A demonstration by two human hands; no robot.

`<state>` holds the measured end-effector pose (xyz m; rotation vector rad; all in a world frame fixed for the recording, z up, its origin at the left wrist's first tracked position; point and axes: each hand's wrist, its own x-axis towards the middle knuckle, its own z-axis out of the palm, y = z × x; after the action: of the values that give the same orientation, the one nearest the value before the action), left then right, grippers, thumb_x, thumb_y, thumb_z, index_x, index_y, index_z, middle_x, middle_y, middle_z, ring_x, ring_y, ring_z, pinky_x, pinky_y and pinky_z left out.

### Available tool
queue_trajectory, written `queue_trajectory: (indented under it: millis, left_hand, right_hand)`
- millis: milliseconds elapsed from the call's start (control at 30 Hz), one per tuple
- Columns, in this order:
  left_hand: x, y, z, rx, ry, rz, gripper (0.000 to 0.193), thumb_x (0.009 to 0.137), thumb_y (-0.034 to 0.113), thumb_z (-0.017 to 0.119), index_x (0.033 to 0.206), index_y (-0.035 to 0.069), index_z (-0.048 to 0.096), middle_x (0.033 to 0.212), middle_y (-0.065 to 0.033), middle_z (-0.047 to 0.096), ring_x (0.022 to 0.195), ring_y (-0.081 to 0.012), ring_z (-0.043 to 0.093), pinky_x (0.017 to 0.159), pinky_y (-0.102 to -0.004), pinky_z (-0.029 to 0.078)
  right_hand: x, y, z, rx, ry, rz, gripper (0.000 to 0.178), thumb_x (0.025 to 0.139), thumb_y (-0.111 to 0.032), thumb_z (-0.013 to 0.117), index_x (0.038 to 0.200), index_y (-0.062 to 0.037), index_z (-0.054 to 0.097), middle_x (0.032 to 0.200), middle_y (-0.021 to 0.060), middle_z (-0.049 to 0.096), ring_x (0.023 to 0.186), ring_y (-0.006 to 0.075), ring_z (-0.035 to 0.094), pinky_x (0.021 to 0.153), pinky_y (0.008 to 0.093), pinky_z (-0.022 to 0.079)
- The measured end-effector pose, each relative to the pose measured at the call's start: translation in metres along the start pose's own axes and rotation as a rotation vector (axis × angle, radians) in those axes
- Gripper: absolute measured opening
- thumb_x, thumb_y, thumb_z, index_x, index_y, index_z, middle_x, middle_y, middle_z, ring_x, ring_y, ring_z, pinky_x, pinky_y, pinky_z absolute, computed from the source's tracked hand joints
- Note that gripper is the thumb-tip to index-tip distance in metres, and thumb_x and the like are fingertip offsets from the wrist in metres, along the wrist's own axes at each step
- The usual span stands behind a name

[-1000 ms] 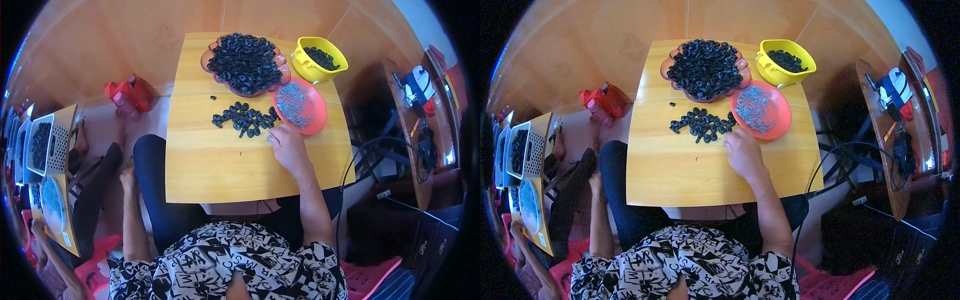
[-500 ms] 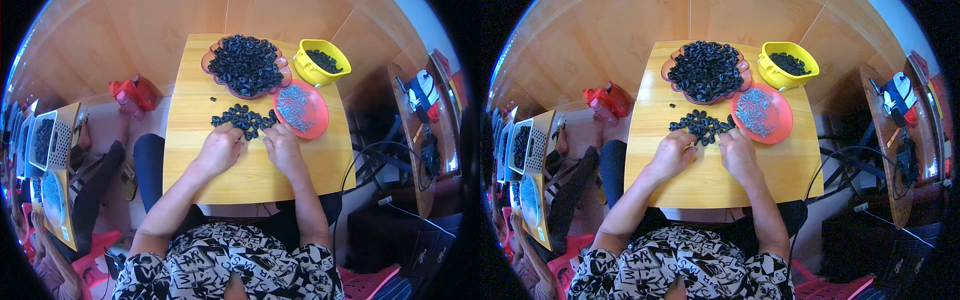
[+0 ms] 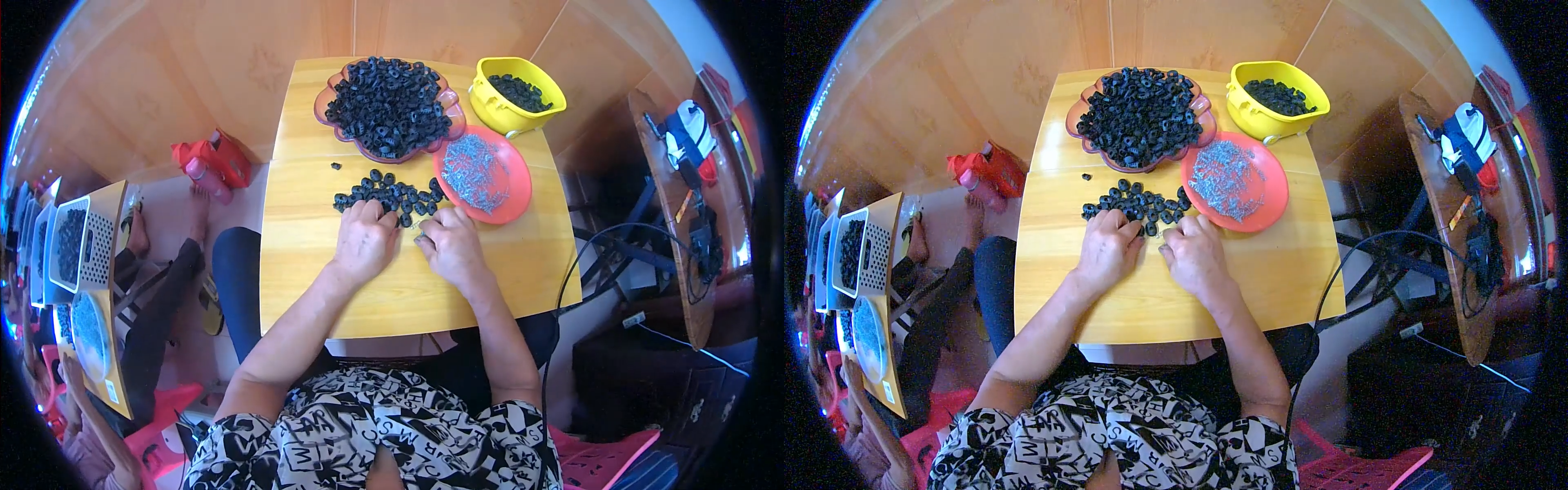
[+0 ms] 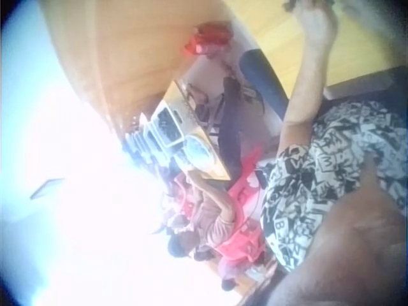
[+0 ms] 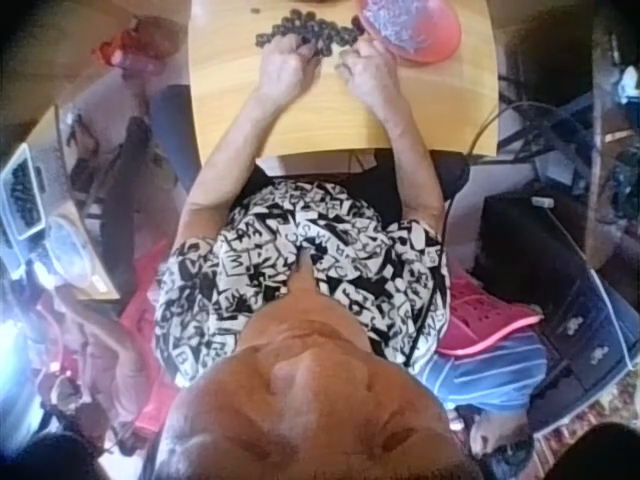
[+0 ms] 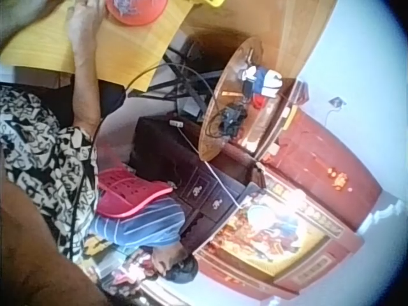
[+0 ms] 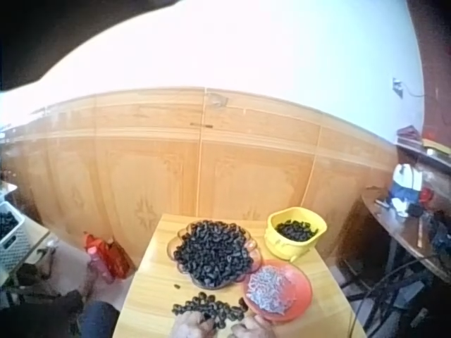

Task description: The person assembles small black plastic parts by hand, inserting metallic pins into them.

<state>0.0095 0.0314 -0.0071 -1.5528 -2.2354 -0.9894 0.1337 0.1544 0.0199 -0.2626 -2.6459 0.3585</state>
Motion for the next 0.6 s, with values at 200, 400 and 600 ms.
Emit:
queue_trajectory:
  millis: [200,400,600]
  left_hand:
    - [-0.001,-0.003,-0.005,-0.022,0.054,0.048,0.012,0.064,0.006,0.064,0.076,0.006,0.064,0.07,-0.0076,0.047,0.071,-0.0252,0.049,0.062,-0.0381,0.039]
    - [-0.002,-0.004,-0.007,-0.76,0.045,-0.222,0.013,0.081,-0.002,0.053,0.087,0.004,0.063,0.078,-0.0091,0.057,0.071,-0.019,0.054,0.061,-0.0285,0.042]
    - [-0.005,0.0,-0.015,-1.582,-0.196,-0.73,0.015,0.084,-0.002,0.055,0.098,-0.002,0.059,0.084,-0.0075,0.063,0.067,-0.0121,0.056,0.062,-0.0231,0.047]
  right_hand:
    - [-0.002,0.001,0.005,0.068,0.037,0.015,0.017,0.063,-0.003,0.069,0.079,-0.0036,0.064,0.077,0.0088,0.056,0.076,0.028,0.052,0.071,0.0375,0.043]
    - [-0.002,-0.008,0.005,0.64,0.043,0.265,0.013,0.075,-0.001,0.063,0.088,-0.0011,0.063,0.079,0.0091,0.062,0.071,0.021,0.059,0.063,0.0292,0.046]
    - [0.0,-0.018,-0.015,1.248,0.071,0.444,0.013,0.083,-0.002,0.058,0.095,0.0038,0.061,0.083,0.0095,0.064,0.07,0.0113,0.059,0.064,0.0234,0.048]
